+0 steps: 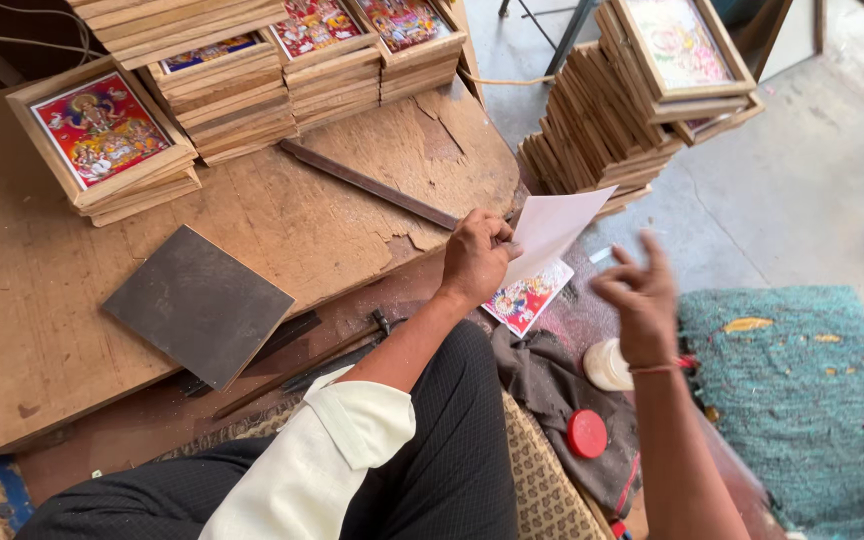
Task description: The person sits on the floor and assembles small wooden picture frames. They place a white backing sheet into a frame, add a printed image, and then place a wooden frame piece on top, pressing it into place. This process is repeated for multiple frames.
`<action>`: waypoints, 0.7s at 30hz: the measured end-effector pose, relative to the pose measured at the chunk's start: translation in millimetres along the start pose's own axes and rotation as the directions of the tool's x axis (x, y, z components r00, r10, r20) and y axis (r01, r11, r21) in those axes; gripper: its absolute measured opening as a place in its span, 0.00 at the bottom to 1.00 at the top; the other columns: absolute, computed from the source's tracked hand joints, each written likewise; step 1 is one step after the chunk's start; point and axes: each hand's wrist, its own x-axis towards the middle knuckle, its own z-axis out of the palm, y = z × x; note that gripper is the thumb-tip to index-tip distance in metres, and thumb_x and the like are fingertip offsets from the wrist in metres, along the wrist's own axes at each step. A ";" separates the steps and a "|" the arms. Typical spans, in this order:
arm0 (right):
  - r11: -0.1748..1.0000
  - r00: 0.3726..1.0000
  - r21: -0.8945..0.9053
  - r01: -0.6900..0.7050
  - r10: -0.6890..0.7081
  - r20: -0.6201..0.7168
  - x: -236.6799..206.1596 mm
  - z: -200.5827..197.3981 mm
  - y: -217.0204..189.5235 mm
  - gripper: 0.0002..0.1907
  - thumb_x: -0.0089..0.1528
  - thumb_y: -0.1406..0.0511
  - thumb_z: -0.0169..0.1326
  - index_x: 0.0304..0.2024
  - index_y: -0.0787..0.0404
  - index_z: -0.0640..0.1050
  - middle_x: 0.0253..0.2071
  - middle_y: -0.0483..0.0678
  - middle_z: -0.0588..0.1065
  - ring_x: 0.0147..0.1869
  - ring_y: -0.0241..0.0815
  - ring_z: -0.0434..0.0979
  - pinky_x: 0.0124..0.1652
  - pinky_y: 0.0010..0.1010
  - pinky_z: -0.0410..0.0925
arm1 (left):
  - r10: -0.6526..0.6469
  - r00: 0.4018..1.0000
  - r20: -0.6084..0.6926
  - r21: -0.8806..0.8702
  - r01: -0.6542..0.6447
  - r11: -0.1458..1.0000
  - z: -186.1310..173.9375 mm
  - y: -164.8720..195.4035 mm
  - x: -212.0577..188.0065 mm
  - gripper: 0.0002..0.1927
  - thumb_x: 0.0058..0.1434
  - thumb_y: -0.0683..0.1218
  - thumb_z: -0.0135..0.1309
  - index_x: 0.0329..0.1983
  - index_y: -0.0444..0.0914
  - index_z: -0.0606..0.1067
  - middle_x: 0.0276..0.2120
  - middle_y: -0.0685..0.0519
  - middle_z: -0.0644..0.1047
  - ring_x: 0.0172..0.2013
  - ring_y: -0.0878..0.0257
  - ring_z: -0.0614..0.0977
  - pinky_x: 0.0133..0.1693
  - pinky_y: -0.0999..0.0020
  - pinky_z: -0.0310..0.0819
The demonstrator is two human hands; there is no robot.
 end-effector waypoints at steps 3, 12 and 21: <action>0.993 0.994 0.092 -0.074 0.066 0.083 -2.8 1.5 20.5 0.60 0.51 0.78 0.66 0.77 0.70 0.44 0.52 0.46 0.73 0.72 0.45 0.66 0.65 0.42 0.56 | 0.043 0.994 0.103 -0.090 -0.034 0.995 -2.5 8.1 -6.2 0.07 0.52 0.41 0.68 0.30 0.36 0.80 0.39 0.51 0.79 0.41 0.59 0.80 0.45 0.63 0.78; 0.986 0.999 0.160 -0.048 0.052 -0.017 -24.3 -5.3 20.2 0.54 0.59 0.77 0.65 0.81 0.74 0.50 0.41 0.66 0.73 0.50 0.51 0.76 0.79 0.55 0.53 | -0.177 0.975 0.132 -0.097 0.190 0.977 -32.2 5.2 -6.8 0.04 0.58 0.42 0.64 0.32 0.36 0.80 0.40 0.52 0.78 0.35 0.63 0.81 0.37 0.69 0.83; 0.991 0.988 0.069 -0.112 0.119 -0.099 -24.7 -28.0 10.7 0.53 0.52 0.72 0.67 0.74 0.64 0.52 0.68 0.61 0.68 0.70 0.48 0.68 0.67 0.44 0.61 | -0.194 0.980 0.039 -0.224 0.197 0.955 -22.9 -11.3 -7.0 0.03 0.57 0.41 0.62 0.33 0.37 0.80 0.40 0.52 0.80 0.40 0.63 0.84 0.39 0.71 0.85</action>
